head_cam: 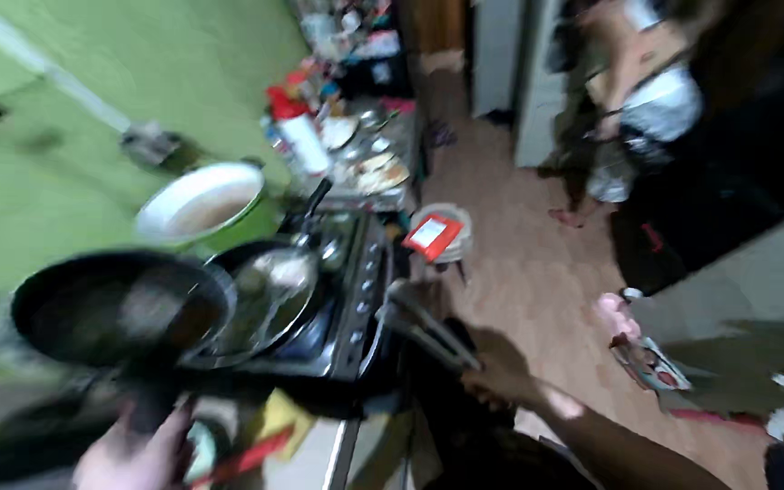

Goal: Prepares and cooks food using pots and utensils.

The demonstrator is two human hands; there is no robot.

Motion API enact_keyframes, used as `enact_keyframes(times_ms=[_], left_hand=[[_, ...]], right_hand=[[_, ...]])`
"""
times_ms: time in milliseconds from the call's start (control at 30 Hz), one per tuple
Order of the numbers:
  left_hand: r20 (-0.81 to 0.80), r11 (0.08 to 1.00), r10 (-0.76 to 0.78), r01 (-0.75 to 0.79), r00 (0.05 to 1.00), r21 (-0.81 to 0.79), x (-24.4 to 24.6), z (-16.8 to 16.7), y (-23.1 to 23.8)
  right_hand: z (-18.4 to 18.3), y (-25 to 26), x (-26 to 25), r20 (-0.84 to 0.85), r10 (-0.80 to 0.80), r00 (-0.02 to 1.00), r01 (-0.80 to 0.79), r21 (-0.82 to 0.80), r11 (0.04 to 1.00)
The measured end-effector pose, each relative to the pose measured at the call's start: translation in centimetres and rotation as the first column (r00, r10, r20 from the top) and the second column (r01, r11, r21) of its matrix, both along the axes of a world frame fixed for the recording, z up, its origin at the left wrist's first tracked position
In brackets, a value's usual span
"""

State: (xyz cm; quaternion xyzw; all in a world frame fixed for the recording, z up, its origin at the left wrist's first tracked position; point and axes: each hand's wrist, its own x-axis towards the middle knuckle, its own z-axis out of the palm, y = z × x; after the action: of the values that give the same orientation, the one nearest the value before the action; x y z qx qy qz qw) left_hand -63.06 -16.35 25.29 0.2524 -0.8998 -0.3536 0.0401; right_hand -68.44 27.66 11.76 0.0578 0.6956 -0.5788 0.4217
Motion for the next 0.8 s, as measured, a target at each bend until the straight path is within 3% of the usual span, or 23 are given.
enact_keyframes(times_ms=[67,200,533,800], left_hand=[[0.046,0.991,0.070,-0.065,0.996,-0.115,-1.1,0.1,1.1],[0.105,0.972,0.172,-0.152,0.979,-0.176,-2.0,-0.5,2.0],[0.137,0.929,0.123,-0.066,0.983,-0.364,-2.8,-1.1,2.0],[0.126,0.930,0.113,-0.061,0.986,-0.362,-3.2,-1.2,2.1]], right_hand=[[-0.8,-0.4,-0.6,0.018,-0.004,1.000,0.005,-0.035,0.999],[-0.3,-0.9,-1.2,0.002,-0.006,1.000,0.006,-0.011,1.000],[-0.6,-0.5,-2.2,-0.060,-0.002,0.998,0.001,-0.007,1.000],[-0.5,-0.7,-2.4,-0.047,-0.008,0.999,0.005,-0.060,0.998]])
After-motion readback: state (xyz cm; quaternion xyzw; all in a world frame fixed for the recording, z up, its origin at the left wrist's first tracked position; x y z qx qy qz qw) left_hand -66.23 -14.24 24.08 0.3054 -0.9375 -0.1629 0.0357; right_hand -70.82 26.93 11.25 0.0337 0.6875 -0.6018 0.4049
